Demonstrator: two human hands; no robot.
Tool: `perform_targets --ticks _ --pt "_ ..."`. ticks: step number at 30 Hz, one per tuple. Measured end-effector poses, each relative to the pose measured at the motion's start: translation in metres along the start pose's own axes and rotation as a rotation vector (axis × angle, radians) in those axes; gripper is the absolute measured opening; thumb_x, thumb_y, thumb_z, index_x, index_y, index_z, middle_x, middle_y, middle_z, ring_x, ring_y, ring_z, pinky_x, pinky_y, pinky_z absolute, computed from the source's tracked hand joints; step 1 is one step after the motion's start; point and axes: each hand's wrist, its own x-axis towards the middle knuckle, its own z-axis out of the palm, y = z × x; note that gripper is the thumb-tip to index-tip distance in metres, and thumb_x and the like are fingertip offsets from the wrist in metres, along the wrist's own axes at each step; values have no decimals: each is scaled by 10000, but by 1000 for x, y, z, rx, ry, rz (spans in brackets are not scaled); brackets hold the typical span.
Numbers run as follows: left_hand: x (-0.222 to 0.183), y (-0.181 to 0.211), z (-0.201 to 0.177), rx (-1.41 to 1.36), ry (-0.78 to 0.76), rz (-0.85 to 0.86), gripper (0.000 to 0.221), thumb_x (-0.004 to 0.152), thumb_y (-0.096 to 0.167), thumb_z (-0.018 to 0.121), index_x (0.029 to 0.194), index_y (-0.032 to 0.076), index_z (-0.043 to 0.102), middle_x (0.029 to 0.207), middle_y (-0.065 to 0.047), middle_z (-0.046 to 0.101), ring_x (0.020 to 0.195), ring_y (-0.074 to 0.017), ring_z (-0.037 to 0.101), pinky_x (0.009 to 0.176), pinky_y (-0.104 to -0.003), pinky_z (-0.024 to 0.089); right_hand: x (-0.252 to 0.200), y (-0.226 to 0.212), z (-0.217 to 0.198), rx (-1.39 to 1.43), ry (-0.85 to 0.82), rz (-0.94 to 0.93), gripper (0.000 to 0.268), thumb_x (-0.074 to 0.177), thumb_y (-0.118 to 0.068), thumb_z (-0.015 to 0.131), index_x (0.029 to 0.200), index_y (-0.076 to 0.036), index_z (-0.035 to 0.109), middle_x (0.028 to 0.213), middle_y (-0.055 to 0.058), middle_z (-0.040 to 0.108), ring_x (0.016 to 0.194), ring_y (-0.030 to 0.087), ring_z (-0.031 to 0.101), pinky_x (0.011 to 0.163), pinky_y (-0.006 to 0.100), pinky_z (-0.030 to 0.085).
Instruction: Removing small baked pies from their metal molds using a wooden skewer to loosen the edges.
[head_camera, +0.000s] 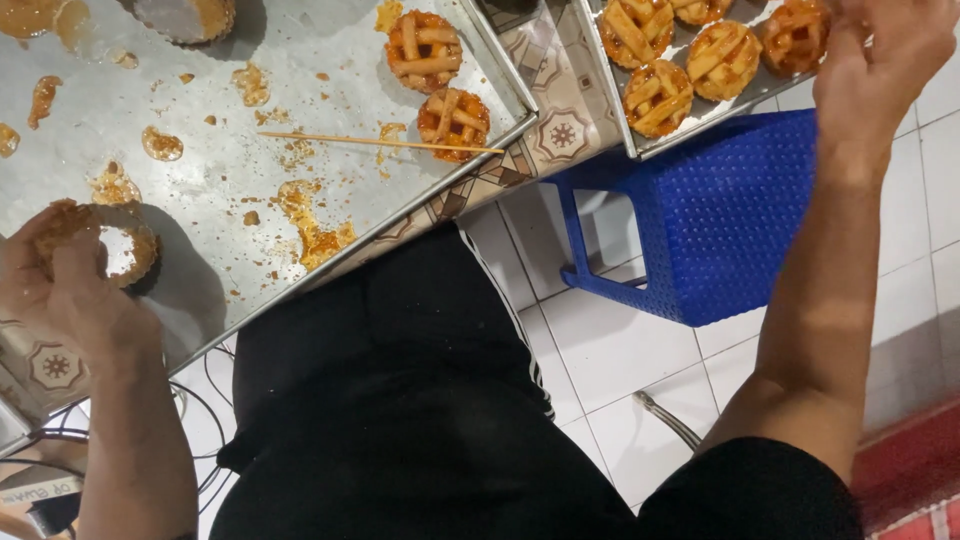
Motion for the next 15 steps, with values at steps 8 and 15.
perform_targets --ticks 8,15 --pt "1 5 3 25 41 -90 295 946 -106 611 1171 0 769 1077 -119 762 886 -175 635 677 -284 459 -32 4 9 -367 -23 336 110 969 46 601 1070 31 559 1085 184 475 1040 390 542 894 592 340" --pt "1 5 3 19 34 -116 265 966 -42 617 1169 31 771 1096 -107 759 938 -187 655 690 -293 459 -42 12 19 -437 -20 377 39 946 -32 644 946 -33 683 1111 124 490 1103 298 506 900 526 353"
